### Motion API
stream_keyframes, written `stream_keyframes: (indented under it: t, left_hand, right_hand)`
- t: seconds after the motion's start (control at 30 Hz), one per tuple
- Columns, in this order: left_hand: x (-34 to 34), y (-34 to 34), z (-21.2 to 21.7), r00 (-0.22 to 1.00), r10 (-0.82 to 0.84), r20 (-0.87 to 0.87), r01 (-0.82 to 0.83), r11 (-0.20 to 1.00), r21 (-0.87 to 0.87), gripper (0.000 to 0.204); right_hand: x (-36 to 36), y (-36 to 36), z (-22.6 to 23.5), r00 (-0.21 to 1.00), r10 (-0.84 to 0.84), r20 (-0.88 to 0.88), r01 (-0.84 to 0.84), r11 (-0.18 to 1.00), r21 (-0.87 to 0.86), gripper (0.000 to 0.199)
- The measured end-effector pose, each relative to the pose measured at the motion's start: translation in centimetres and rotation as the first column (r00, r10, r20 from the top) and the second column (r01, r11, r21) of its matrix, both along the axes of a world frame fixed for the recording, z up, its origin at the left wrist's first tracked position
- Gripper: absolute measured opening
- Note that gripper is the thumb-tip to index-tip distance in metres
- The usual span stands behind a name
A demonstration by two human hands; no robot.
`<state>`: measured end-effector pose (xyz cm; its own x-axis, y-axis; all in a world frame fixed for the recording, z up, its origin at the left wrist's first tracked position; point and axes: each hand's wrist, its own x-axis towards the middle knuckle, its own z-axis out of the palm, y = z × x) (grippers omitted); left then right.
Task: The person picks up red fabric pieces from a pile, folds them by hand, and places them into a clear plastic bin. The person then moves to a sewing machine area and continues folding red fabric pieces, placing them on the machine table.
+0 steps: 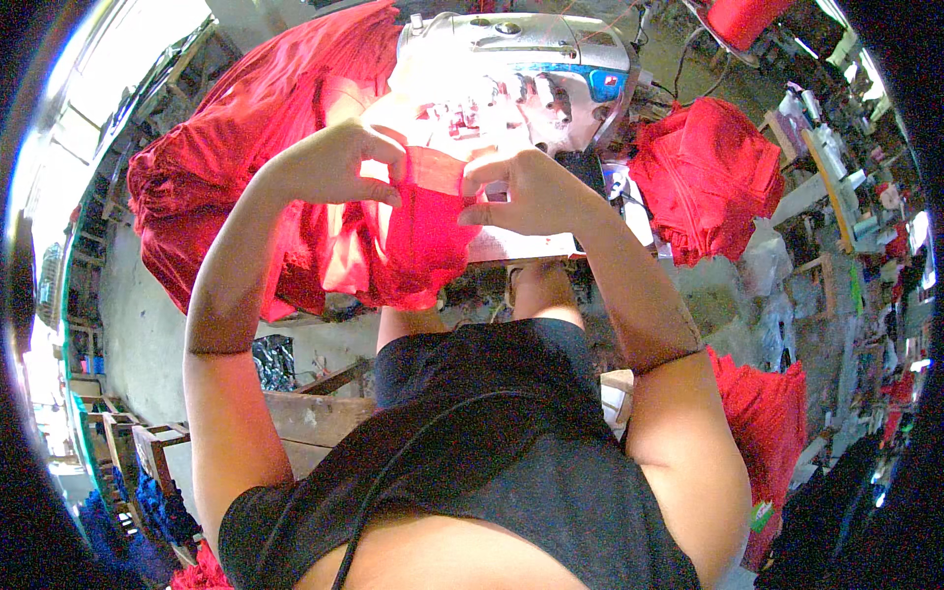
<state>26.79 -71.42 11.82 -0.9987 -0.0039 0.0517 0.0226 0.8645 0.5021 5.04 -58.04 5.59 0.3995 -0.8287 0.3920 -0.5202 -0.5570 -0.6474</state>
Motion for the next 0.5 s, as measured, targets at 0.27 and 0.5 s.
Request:
stream_keyframes:
  t: [0.27,0.5]
  left_hand:
    - [0.0,0.7,-0.1,0.995,0.091,0.037,-0.089,0.994,-0.069,0.023]
    - [0.3,1.0,-1.0,0.987,0.157,-0.040,-0.157,0.988,-0.003,0.020]
  right_hand:
    - [-0.2,0.5,0.8,0.990,-0.139,0.019,0.128,0.953,0.274,0.018]
    - [0.1,0.4,-0.4,0.961,-0.206,0.185,0.136,0.933,0.334,0.020]
